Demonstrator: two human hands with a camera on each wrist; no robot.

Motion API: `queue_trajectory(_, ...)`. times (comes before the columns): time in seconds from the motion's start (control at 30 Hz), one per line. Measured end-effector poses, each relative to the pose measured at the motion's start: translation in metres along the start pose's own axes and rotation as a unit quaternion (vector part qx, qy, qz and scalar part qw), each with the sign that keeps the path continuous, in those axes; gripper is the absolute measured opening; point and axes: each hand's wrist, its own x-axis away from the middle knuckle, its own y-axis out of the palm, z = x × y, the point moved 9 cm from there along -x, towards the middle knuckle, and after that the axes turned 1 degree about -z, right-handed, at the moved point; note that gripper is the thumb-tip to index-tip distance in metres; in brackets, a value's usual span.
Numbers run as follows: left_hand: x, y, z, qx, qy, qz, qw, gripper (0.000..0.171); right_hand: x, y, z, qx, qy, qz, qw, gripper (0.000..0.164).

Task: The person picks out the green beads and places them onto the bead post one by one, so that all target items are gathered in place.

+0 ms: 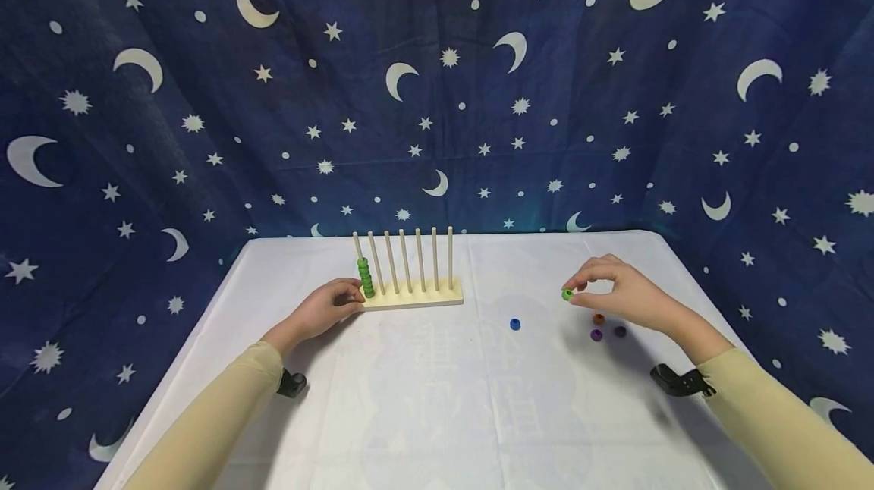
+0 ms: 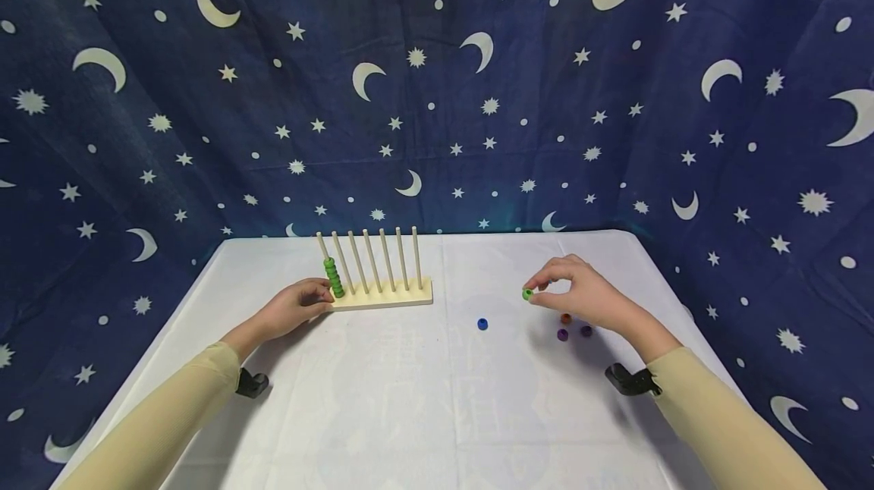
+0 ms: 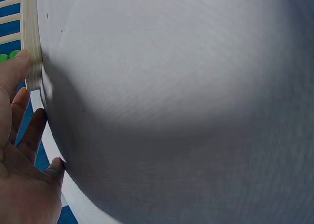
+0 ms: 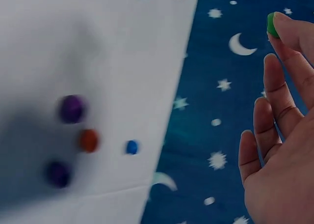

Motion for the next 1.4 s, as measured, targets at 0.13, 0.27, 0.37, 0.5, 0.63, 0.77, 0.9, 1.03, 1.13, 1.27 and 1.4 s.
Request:
queue_trajectory(0.13, 0.001, 0.0, 0.0, 0.003, -0.006, -0.001, 1.0, 0.006, -0.02, -0.009, -0.021, -0.011, -0.014, -0.005, 1.0, 0.016)
queue_trajectory(0.27, 0.001, 0.0, 0.0, 0.0, -0.008, -0.003, 1.0, 0.006, -0.04, -0.015, -0.036, -0.016, -0.014, -0.012, 1.0, 0.02)
queue_trajectory(0.37, 0.001, 0.0, 0.0, -0.001, -0.006, -0.004, 1.0, 0.006, -0.054, -0.017, -0.045, -0.009, -0.016, -0.015, 1.0, 0.022)
queue_trajectory(0.5, 0.001, 0.0, 0.001, -0.003, -0.003, -0.004, 1.0, 0.007, -0.072, -0.018, -0.056, 0.0, -0.031, -0.016, 0.999, 0.023)
queue_trajectory(0.63, 0.0, 0.001, 0.0, -0.002, -0.003, -0.004, 1.0, 0.007, -0.085, -0.019, -0.065, 0.004, -0.04, -0.013, 0.999, 0.022)
queue_trajectory(0.77, -0.001, 0.002, 0.001, -0.004, 0.001, -0.004, 1.0, 0.007, -0.096, -0.019, -0.075, 0.006, -0.05, -0.013, 0.999, 0.02)
queue_trajectory(0.9, -0.001, 0.001, 0.001, -0.006, 0.004, -0.003, 1.0, 0.007, -0.105, -0.017, -0.083, 0.008, -0.053, -0.018, 0.998, 0.02)
queue_trajectory(1.03, 0.0, 0.0, 0.001, -0.002, 0.004, -0.002, 1.0, 0.007, -0.113, -0.017, -0.093, 0.0, -0.055, -0.017, 0.998, 0.021)
queue_trajectory(1.13, 0.0, 0.0, 0.001, 0.0, 0.005, -0.001, 1.0, 0.007, -0.12, -0.016, -0.101, -0.007, -0.063, -0.02, 0.998, 0.022)
queue_trajectory(1.27, 0.0, 0.0, 0.001, -0.001, 0.005, -0.001, 1.0, 0.007, -0.13, -0.013, -0.111, -0.01, -0.079, -0.028, 0.996, 0.022)
queue_trajectory(1.4, 0.0, -0.001, 0.001, 0.003, 0.003, -0.001, 1.0, 0.007, -0.14, -0.011, -0.121, -0.013, -0.091, -0.029, 0.995, 0.023)
